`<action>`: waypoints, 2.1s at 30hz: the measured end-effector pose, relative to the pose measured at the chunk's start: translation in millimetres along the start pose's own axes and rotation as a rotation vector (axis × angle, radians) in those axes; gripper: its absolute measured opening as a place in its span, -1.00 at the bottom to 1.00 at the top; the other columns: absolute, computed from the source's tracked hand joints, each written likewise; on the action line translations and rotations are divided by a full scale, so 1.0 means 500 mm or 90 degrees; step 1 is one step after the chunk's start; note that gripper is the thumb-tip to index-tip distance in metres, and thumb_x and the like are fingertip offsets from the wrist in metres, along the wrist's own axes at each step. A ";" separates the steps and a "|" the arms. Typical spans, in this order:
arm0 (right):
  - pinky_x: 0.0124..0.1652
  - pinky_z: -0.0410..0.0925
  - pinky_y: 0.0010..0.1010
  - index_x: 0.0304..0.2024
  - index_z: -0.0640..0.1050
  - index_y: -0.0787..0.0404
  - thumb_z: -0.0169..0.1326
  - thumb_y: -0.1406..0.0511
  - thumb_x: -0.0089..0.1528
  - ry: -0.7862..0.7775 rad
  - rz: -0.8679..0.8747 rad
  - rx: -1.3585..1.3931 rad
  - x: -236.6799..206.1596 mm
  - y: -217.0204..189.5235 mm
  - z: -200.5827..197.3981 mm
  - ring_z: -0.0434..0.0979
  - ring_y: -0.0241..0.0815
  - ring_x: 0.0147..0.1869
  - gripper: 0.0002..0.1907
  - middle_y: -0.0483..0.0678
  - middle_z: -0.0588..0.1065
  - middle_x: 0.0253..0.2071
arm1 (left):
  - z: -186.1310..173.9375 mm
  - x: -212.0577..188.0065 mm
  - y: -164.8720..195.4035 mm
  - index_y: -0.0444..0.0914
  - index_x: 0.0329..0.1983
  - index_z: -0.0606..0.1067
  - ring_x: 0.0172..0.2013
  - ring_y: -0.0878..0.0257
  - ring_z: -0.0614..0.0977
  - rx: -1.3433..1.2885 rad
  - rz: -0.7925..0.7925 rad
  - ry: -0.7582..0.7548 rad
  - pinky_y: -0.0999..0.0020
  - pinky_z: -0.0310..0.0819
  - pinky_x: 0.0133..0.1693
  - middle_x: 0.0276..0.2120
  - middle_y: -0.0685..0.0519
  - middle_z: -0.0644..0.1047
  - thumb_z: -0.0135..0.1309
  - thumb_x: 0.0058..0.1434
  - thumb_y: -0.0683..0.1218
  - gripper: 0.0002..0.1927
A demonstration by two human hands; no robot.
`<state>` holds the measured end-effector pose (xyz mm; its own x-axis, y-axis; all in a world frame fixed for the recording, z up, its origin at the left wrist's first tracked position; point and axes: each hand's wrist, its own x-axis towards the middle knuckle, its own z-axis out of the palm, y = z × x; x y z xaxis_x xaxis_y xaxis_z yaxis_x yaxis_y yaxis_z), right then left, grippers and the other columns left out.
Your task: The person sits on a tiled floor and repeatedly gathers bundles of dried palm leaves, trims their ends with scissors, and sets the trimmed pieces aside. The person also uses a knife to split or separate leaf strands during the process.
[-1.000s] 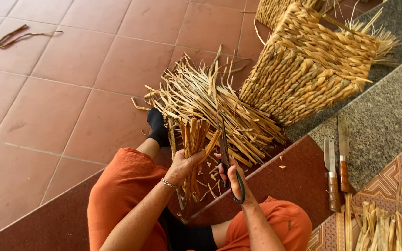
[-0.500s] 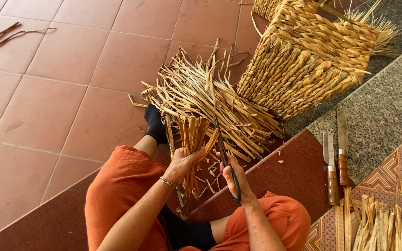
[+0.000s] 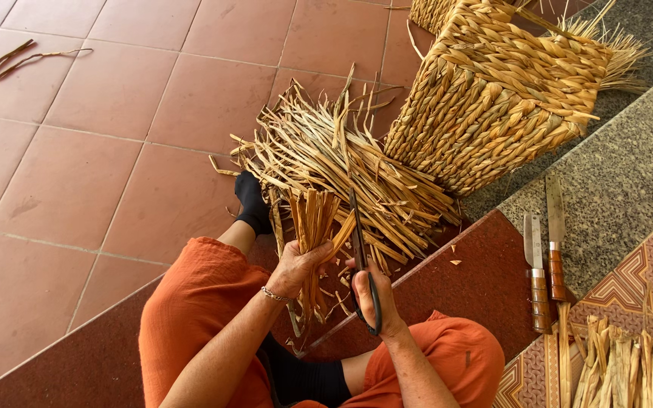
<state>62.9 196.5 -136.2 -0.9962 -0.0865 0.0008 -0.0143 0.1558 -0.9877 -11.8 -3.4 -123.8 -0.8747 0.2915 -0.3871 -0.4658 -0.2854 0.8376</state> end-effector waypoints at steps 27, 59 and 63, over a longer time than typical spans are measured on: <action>-0.67 0.14 -0.54 0.06 0.47 0.33 -0.37 -0.28 0.36 0.152 0.051 0.178 0.046 0.039 -0.096 0.16 -0.45 -0.64 -0.15 -0.27 0.25 -0.60 | -0.017 -0.018 -0.015 -0.33 -0.29 0.64 -0.61 0.39 0.46 0.096 -0.009 -0.044 0.45 0.36 -0.54 -0.52 0.04 0.61 0.29 0.27 -0.07 -0.80; -0.56 0.25 -0.62 0.37 0.35 0.28 -0.40 -0.26 0.34 -0.032 0.017 0.008 -0.028 -0.010 -0.001 0.29 -0.48 -0.54 -0.10 -0.23 0.38 -0.44 | -0.007 -0.004 -0.023 -0.30 -0.08 0.56 -0.59 0.39 0.55 0.013 0.072 0.077 0.49 0.46 -0.58 -0.45 0.07 0.58 0.20 0.30 -0.01 -0.73; -0.57 0.25 -0.60 0.37 0.35 0.30 -0.39 -0.26 0.34 -0.019 -0.004 0.020 -0.031 -0.022 0.002 0.26 -0.46 -0.53 -0.09 -0.21 0.38 -0.43 | -0.007 -0.002 -0.032 -0.32 -0.07 0.56 -0.57 0.39 0.56 -0.002 0.072 0.064 0.51 0.46 -0.55 -0.48 0.05 0.55 0.18 0.37 0.01 -0.71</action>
<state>78.7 195.2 -125.6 -0.9932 -0.1164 0.0034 -0.0179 0.1241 -0.9921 -3.7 -2.2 -138.1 -0.9305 0.1646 -0.3273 -0.3640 -0.3144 0.8767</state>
